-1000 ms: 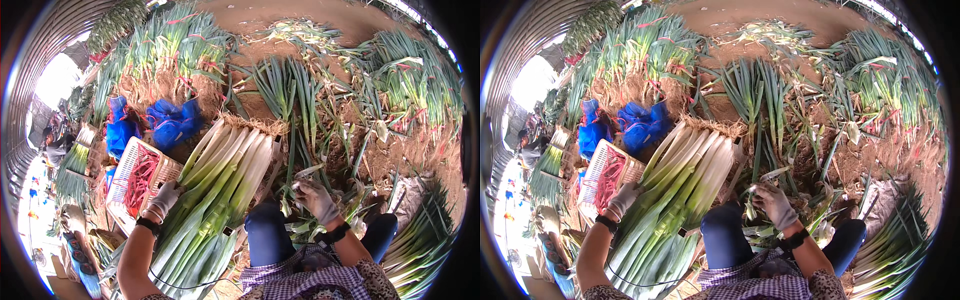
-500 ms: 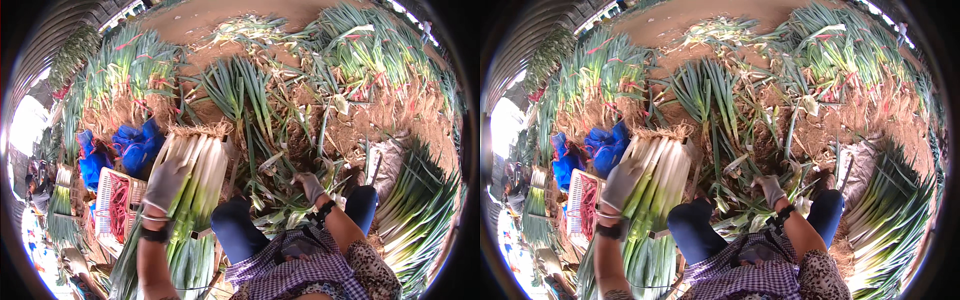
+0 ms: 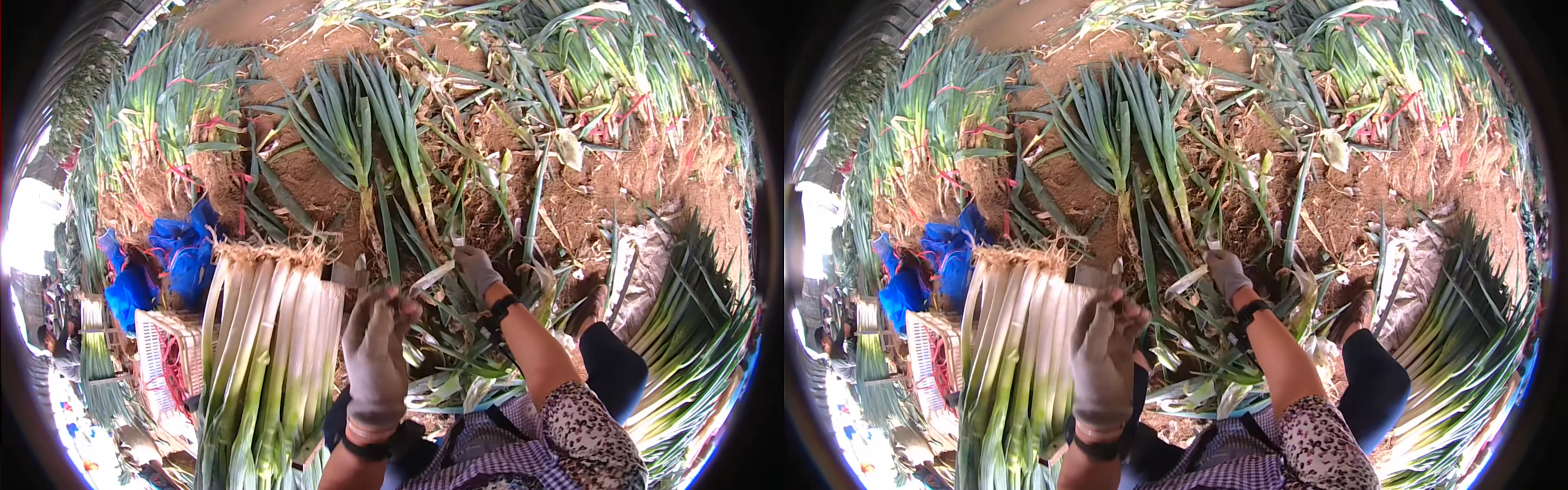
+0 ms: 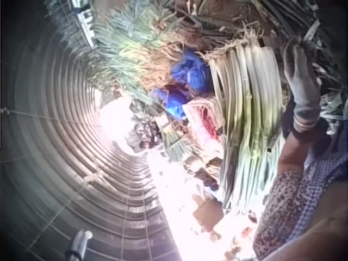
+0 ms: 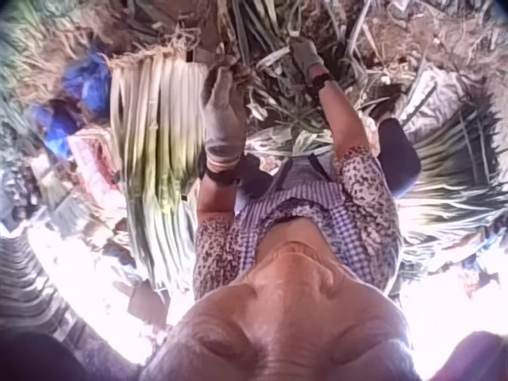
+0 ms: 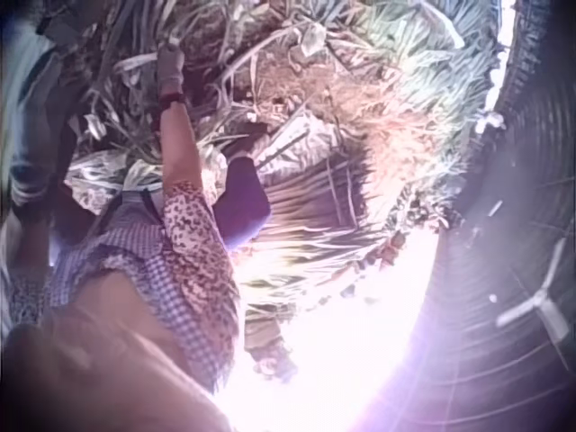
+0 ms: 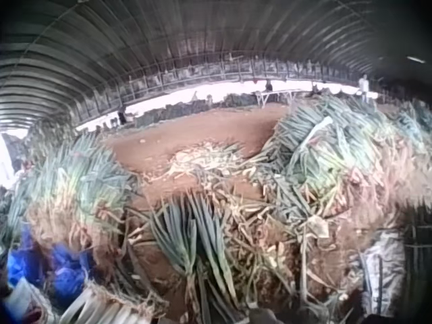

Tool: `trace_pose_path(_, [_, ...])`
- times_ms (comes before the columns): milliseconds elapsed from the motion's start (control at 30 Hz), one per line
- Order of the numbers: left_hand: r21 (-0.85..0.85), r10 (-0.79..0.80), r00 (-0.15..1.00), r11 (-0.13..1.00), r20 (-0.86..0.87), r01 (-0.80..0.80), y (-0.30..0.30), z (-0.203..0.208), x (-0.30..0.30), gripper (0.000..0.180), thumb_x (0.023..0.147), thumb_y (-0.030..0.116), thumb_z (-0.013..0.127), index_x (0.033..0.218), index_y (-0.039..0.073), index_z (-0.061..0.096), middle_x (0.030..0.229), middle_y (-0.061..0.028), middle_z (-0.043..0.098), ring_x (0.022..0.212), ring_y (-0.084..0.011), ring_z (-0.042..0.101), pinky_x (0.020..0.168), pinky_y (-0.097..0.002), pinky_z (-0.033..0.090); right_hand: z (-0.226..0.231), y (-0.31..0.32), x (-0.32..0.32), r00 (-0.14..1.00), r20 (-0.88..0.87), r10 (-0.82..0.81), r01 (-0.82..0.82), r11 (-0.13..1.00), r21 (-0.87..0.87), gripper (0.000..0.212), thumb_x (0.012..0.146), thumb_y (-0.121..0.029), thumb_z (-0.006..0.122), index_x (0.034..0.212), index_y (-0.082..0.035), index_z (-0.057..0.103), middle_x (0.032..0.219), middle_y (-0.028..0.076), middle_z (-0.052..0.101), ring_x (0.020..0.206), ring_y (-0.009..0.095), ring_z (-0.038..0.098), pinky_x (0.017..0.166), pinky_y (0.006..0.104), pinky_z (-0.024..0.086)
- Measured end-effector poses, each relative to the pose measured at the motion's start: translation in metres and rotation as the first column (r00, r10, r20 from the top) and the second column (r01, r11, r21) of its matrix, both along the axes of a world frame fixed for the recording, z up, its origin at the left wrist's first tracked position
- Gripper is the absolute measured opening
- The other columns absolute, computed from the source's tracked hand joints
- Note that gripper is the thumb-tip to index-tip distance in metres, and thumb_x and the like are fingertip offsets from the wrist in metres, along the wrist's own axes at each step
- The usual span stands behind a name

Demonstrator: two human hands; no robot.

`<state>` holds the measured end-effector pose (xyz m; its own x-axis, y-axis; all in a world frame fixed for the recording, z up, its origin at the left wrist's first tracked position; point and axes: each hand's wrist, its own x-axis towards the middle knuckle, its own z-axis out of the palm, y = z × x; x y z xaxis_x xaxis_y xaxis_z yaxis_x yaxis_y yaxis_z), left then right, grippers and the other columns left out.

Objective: The person cleans leeks by hand, peeling away the outer layers and pulling off the roots before placing them on a stack. They then gather the discarded leaves and roots from the ground into a pile.

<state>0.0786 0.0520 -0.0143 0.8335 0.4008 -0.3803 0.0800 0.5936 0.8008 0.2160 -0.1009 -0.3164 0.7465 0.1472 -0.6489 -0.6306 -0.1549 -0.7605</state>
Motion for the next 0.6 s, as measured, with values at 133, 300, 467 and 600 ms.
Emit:
trace_pose_path(133, [-0.102,-0.044,0.996,0.994,-0.083,0.035,-0.013,0.001,0.003,0.028,0.092,0.016,0.049,0.111,-0.005,0.052,0.091,-0.0132,0.057,0.090,-0.0247,0.059,0.086,-0.0392,0.048,-0.068,0.015,0.045,0.880,0.474,-0.044,0.100,0.991,-0.093,0.031,0.086,-0.024,0.059,0.110,-0.005,0.064,0.093,0.020,0.066,0.089,0.033,0.064,0.077,0.0387,0.050])
trace_pose_path(300, [-0.136,-0.102,0.987,0.987,-0.120,0.086,0.004,0.008,-0.011,0.034,0.092,0.013,0.054,0.122,-0.001,0.051,0.113,-0.0126,0.058,0.102,-0.0248,0.058,0.094,-0.0420,0.046,-0.030,0.072,0.056,0.947,0.208,0.246,-0.098,0.835,-0.542,0.050,0.088,-0.034,0.056,0.127,-0.003,0.050,0.110,0.022,0.062,0.101,0.037,0.059,0.088,0.0415,0.045])
trace_pose_path(467, [-0.101,0.009,0.993,0.995,-0.120,-0.022,-0.005,0.007,-0.004,0.030,0.090,0.010,0.055,0.117,-0.002,0.053,0.110,-0.0116,0.059,0.101,-0.0226,0.058,0.092,-0.0393,0.046,-0.025,0.069,0.076,0.921,0.010,0.389,-0.262,0.638,-0.724,0.073,0.076,-0.047,0.066,0.134,-0.008,0.043,0.118,0.020,0.059,0.106,0.038,0.057,0.092,0.0444,0.044])
trace_pose_path(600, [-0.107,-0.049,0.992,0.994,-0.113,0.037,-0.007,0.007,-0.001,0.030,0.090,0.010,0.055,0.117,-0.002,0.053,0.110,-0.0117,0.059,0.100,-0.0220,0.059,0.091,-0.0383,0.047,-0.017,0.059,0.090,0.864,-0.139,0.484,-0.461,0.648,-0.607,0.077,0.069,-0.051,0.069,0.130,-0.009,0.047,0.120,0.019,0.059,0.111,0.036,0.056,0.095,0.0453,0.041])
